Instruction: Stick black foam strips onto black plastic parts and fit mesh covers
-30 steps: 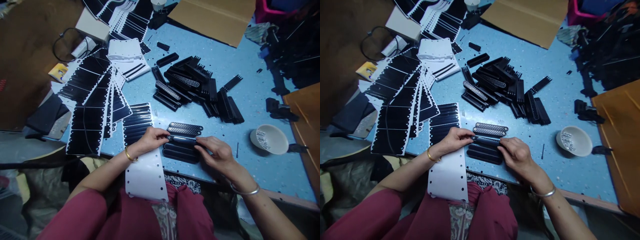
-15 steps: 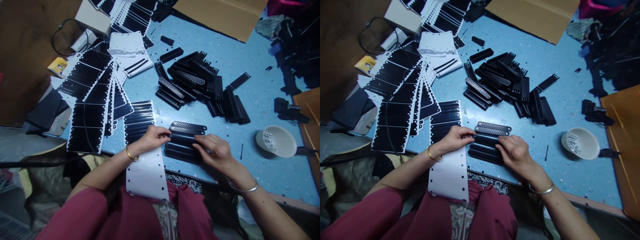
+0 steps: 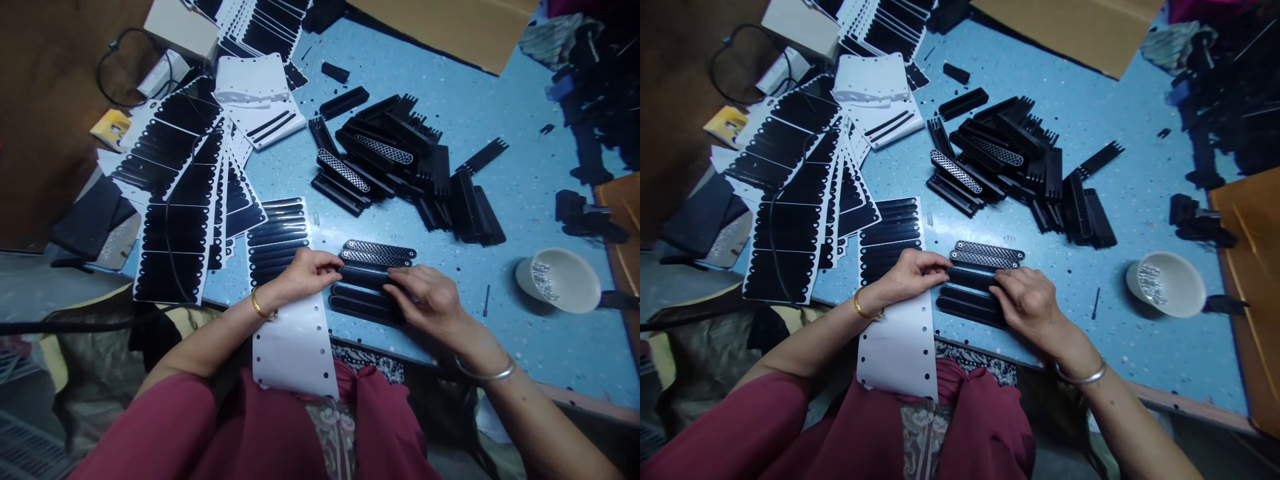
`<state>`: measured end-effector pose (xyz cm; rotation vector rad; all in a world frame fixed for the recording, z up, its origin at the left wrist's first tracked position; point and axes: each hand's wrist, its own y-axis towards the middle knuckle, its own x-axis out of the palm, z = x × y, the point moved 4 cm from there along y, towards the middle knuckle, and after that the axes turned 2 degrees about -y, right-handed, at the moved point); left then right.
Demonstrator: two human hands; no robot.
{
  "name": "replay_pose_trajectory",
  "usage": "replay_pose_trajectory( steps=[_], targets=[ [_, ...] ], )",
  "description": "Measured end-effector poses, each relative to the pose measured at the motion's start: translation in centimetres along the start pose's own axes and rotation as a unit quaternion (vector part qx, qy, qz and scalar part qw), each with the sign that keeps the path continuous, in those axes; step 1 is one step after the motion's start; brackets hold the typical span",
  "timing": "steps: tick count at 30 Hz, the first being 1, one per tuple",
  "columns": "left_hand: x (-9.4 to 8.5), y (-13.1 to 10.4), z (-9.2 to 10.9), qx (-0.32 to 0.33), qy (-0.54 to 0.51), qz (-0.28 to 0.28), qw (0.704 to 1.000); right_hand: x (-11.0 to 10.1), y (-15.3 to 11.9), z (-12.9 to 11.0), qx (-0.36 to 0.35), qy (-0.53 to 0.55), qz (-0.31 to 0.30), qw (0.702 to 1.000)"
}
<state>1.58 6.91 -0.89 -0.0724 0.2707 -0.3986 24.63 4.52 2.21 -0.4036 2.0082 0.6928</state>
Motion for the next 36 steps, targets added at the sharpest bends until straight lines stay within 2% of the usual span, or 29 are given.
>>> replay_pose_trajectory(
  steps=[36],
  targets=[
    [-0.05, 0.07, 0.05, -0.011, 0.008, 0.004, 1.0, -0.11, 0.48, -0.22, 0.0, -0.009, 0.001, 1.0]
  ],
)
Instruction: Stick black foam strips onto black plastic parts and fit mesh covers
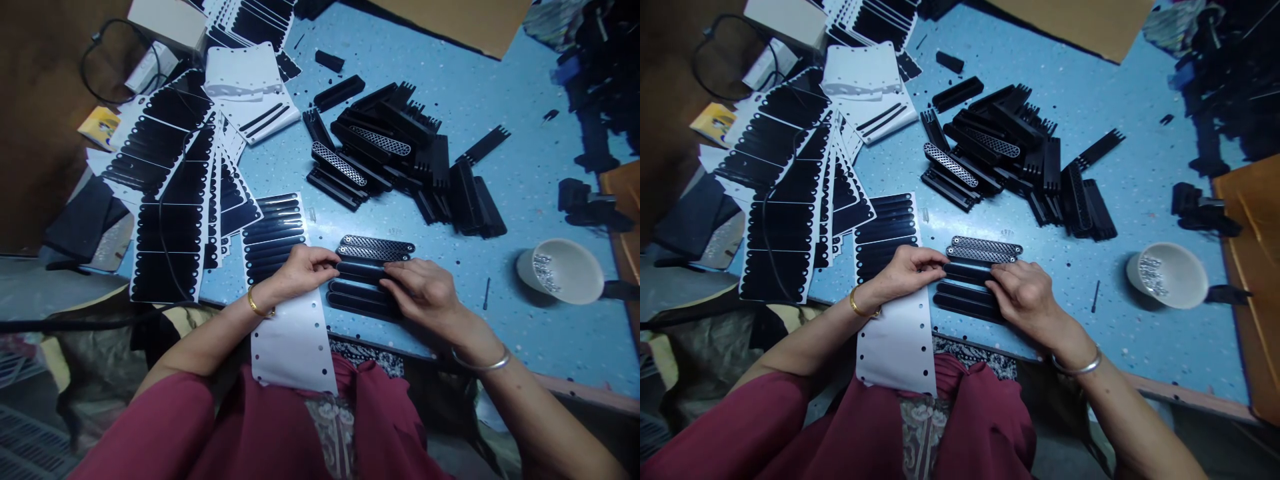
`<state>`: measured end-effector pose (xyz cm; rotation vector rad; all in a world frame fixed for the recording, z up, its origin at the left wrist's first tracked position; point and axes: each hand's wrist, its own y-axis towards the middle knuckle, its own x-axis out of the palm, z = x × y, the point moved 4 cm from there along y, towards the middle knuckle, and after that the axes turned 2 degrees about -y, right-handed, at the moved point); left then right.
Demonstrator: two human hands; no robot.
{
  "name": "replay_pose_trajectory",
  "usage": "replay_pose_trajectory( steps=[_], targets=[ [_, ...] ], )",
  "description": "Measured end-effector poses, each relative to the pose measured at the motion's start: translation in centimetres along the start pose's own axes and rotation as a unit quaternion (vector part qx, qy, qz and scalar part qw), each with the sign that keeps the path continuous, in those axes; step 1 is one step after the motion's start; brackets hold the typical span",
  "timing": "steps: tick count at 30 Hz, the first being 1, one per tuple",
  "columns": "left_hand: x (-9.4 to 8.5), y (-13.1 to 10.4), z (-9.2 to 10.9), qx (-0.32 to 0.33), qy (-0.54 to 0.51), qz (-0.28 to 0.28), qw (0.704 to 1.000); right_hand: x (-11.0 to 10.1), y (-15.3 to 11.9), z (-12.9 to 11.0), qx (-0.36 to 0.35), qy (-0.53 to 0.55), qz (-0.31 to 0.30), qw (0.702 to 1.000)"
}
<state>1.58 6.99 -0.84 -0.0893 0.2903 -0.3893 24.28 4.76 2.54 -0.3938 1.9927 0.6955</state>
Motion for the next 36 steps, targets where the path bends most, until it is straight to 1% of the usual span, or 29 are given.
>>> replay_pose_trajectory(
  steps=[6, 14, 17, 22, 26, 31, 36],
  targets=[
    [0.0, 0.0, 0.1, -0.002, -0.002, -0.002, 1.0, 0.1, -0.1, -0.2, -0.001, -0.01, 0.004, 1.0],
    [0.3, 0.2, 0.1, 0.015, 0.0, 0.015, 1.0, 0.1, -0.1, -0.2, -0.005, -0.015, 0.01, 1.0],
    [0.4, 0.3, 0.1, 0.016, 0.003, 0.023, 1.0, 0.1, -0.1, 0.1, 0.007, 0.002, 0.01, 1.0],
    [0.3, 0.4, 0.3, 0.009, 0.003, 0.026, 1.0, 0.2, -0.4, 0.9, 0.032, 0.066, 0.009, 0.997],
    [0.2, 0.5, 0.4, 0.018, 0.018, 0.026, 0.999, 0.2, -0.5, 1.3, 0.03, 0.102, 0.032, 0.994],
    [0.1, 0.5, 0.6, 0.037, 0.033, 0.033, 0.998, 0.3, -0.5, 1.2, 0.034, 0.115, 0.042, 0.992],
    [0.1, 0.5, 0.6, 0.035, 0.027, 0.031, 0.999, 0.2, -0.8, 1.0, 0.036, 0.116, 0.046, 0.992]
  ],
)
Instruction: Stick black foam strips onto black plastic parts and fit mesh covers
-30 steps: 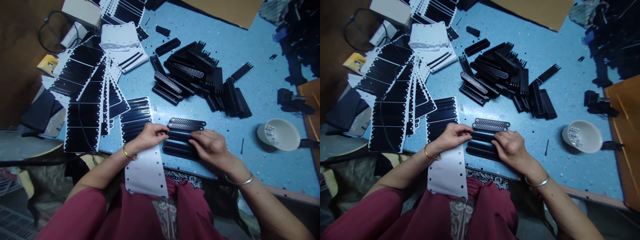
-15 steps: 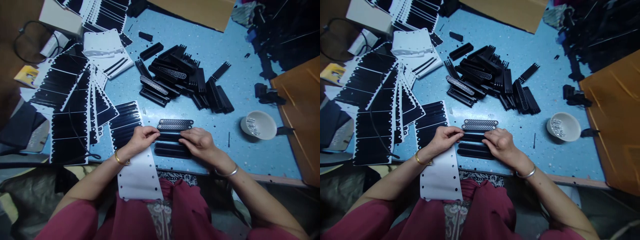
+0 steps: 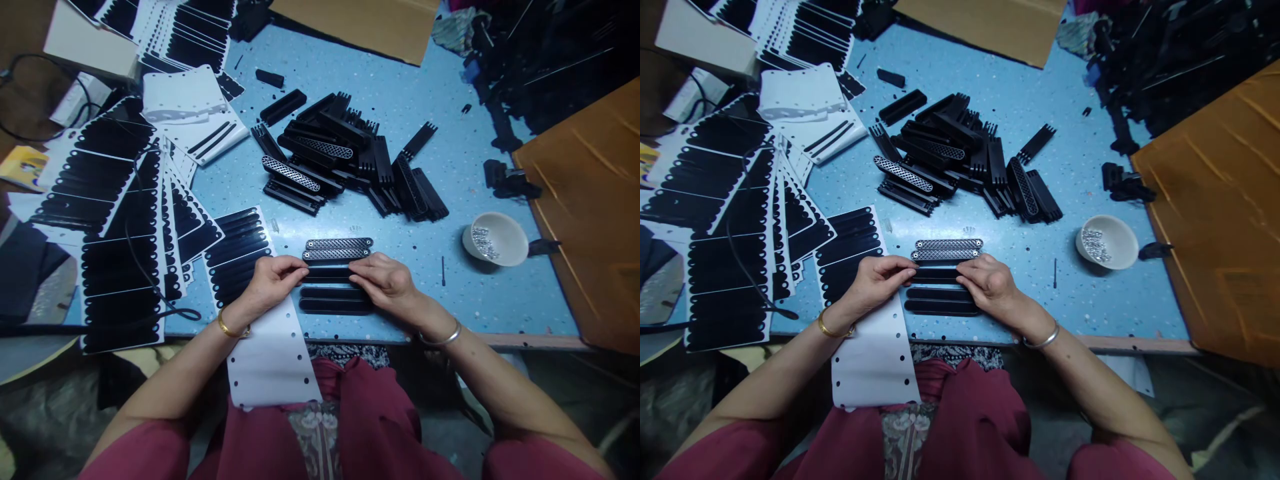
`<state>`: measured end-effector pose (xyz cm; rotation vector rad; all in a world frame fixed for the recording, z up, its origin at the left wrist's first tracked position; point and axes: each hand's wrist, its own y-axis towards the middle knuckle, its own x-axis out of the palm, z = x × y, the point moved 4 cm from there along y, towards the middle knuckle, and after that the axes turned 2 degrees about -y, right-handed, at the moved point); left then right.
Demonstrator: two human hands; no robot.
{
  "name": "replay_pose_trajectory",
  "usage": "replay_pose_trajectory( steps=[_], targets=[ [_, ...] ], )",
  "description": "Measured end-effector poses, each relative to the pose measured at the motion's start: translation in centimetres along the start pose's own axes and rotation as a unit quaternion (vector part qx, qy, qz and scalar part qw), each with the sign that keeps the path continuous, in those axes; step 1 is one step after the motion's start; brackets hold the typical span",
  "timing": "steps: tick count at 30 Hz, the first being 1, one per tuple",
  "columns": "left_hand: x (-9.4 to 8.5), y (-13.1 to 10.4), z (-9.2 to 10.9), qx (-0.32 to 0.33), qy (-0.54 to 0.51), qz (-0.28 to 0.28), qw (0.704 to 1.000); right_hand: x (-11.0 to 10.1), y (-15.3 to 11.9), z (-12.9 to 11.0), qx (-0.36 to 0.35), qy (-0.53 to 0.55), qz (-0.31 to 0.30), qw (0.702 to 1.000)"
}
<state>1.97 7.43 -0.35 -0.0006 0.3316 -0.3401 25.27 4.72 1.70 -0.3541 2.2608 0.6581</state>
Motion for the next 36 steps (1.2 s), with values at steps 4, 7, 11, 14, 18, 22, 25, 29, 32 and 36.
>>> replay_pose_trajectory(
  steps=[4, 7, 11, 14, 18, 22, 25, 29, 32, 36],
  targets=[
    [0.1, 0.0, -0.2, -0.006, 0.001, -0.005, 1.0, 0.1, -0.2, -0.1, -0.002, 0.0, 0.0, 1.0],
    [0.1, 0.0, -0.3, -0.01, -0.003, -0.005, 1.0, 0.3, -0.3, -0.1, -0.006, -0.001, -0.001, 1.0],
    [0.1, 0.0, -0.4, -0.02, -0.022, -0.002, 1.0, -0.6, -1.1, 0.0, 0.023, -0.013, 0.035, 0.999],
    [0.2, 0.0, -0.5, -0.022, -0.028, -0.004, 0.999, -2.1, -2.5, 0.1, 0.085, -0.032, 0.1, 0.991],
    [0.2, 0.1, -0.5, -0.012, -0.029, 0.001, 1.0, -2.8, -4.1, 0.9, 0.158, -0.008, 0.128, 0.979],
    [0.2, 0.1, -0.6, -0.011, -0.046, 0.004, 0.999, -1.5, -4.0, 2.0, 0.199, 0.071, 0.108, 0.971],
    [0.2, 0.1, -0.5, -0.008, -0.056, 0.001, 0.998, -0.6, -3.0, 2.5, 0.209, 0.077, 0.097, 0.97],
    [0.5, 0.3, -0.8, -0.018, -0.06, 0.005, 0.998, 0.1, -1.9, 2.3, 0.181, 0.033, 0.076, 0.98],
    [0.5, 0.0, -0.5, -0.04, -0.078, 0.003, 0.996, 0.1, -2.2, 2.2, 0.165, -0.005, 0.068, 0.984],
    [-3.3, -2.9, 1.7, -0.006, -0.02, 0.065, 0.998, -1.5, -3.4, 1.3, 0.127, -0.092, 0.123, 0.98]
  ],
)
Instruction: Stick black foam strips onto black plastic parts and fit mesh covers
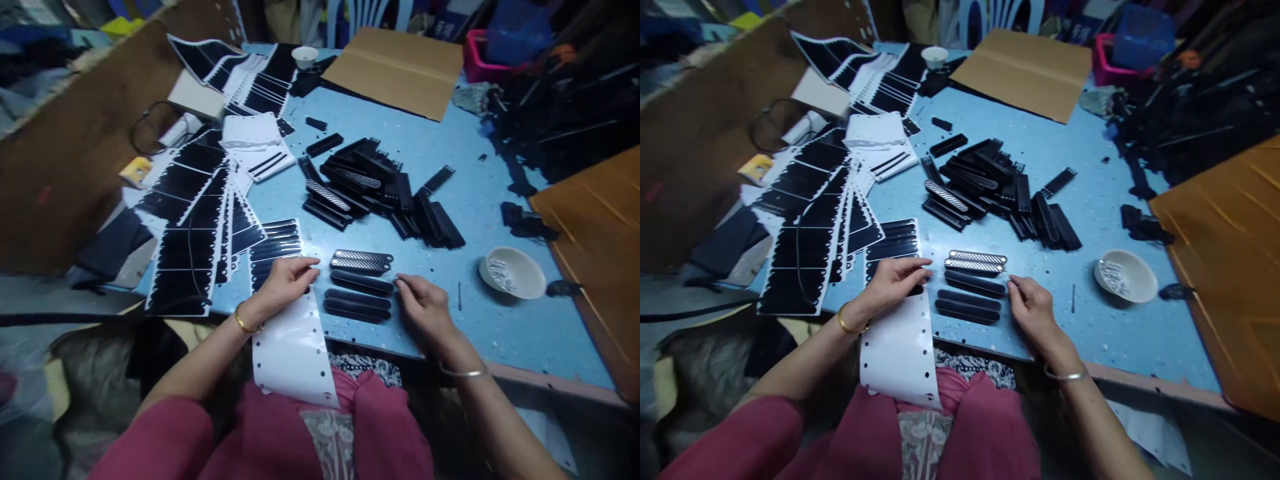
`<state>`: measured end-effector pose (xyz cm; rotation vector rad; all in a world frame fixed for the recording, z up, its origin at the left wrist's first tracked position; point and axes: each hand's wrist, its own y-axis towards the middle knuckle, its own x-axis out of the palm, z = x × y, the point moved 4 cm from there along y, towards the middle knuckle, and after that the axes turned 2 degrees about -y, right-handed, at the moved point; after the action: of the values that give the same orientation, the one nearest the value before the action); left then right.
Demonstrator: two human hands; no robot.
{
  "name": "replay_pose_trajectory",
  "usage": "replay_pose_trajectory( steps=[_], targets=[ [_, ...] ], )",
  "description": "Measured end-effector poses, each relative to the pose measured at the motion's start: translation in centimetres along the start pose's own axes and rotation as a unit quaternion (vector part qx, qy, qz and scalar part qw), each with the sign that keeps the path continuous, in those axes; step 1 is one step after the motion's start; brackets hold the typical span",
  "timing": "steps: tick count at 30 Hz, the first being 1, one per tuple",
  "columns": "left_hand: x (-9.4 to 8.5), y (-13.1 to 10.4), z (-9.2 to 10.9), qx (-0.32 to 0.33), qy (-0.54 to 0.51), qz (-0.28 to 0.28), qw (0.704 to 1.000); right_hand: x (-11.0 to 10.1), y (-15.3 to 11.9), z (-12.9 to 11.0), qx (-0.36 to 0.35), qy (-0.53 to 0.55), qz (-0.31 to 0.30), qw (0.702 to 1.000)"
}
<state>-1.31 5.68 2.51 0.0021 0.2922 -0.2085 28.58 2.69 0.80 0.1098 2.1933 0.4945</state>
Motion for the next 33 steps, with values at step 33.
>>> replay_pose_trajectory(
  steps=[33],
  targets=[
    [-2.8, -15.0, -4.1, -0.203, -0.408, 0.269, 0.848, 13.6, -2.3, -18.9, -0.166, 0.213, -0.173, 0.947]
  ],
)
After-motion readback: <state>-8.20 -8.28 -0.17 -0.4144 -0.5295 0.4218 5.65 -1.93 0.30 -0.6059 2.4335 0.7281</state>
